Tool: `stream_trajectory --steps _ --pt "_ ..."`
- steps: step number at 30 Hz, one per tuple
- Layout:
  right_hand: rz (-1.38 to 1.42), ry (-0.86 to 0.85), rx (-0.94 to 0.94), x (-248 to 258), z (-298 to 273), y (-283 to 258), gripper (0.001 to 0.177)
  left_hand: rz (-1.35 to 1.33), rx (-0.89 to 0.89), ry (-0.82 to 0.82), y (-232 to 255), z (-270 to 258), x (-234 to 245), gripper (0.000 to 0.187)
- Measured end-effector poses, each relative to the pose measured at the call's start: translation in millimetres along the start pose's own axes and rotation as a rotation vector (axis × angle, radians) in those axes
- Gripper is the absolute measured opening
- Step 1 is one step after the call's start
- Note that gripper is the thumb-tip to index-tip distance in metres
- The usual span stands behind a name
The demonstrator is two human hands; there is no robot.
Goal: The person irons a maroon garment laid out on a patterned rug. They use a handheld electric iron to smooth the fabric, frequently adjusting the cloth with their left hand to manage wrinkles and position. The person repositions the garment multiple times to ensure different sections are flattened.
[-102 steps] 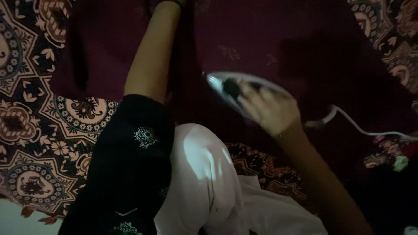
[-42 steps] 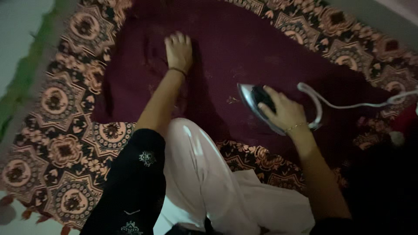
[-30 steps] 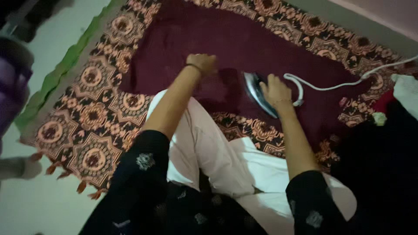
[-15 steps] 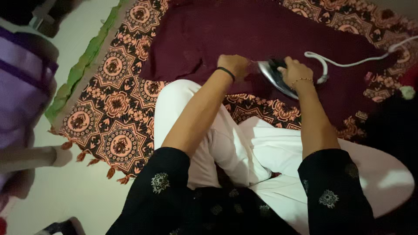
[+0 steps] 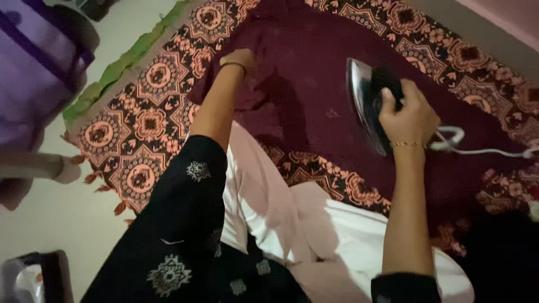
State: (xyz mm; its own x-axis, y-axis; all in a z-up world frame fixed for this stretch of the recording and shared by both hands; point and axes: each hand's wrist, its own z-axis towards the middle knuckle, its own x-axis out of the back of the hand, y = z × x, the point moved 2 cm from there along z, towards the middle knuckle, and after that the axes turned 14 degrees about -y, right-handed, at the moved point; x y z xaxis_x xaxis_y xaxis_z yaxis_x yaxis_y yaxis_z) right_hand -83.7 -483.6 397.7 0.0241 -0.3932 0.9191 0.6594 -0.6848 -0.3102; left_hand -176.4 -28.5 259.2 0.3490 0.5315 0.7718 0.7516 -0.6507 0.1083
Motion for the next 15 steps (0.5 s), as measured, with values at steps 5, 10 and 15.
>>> stream_trajectory --steps 5,10,15 --pt "0.126 0.053 -0.101 9.2 -10.4 15.5 0.038 -0.223 -0.009 0.130 -18.1 58.0 -34.4 0.054" --pt "0.075 -0.031 -0.211 -6.5 -11.7 17.7 0.030 -0.125 0.069 0.096 -7.7 60.6 -45.9 0.065" --pt "-0.003 -0.081 -0.205 -33.4 -9.2 30.9 0.033 -0.007 -0.163 0.519 5.1 91.7 -27.4 0.038"
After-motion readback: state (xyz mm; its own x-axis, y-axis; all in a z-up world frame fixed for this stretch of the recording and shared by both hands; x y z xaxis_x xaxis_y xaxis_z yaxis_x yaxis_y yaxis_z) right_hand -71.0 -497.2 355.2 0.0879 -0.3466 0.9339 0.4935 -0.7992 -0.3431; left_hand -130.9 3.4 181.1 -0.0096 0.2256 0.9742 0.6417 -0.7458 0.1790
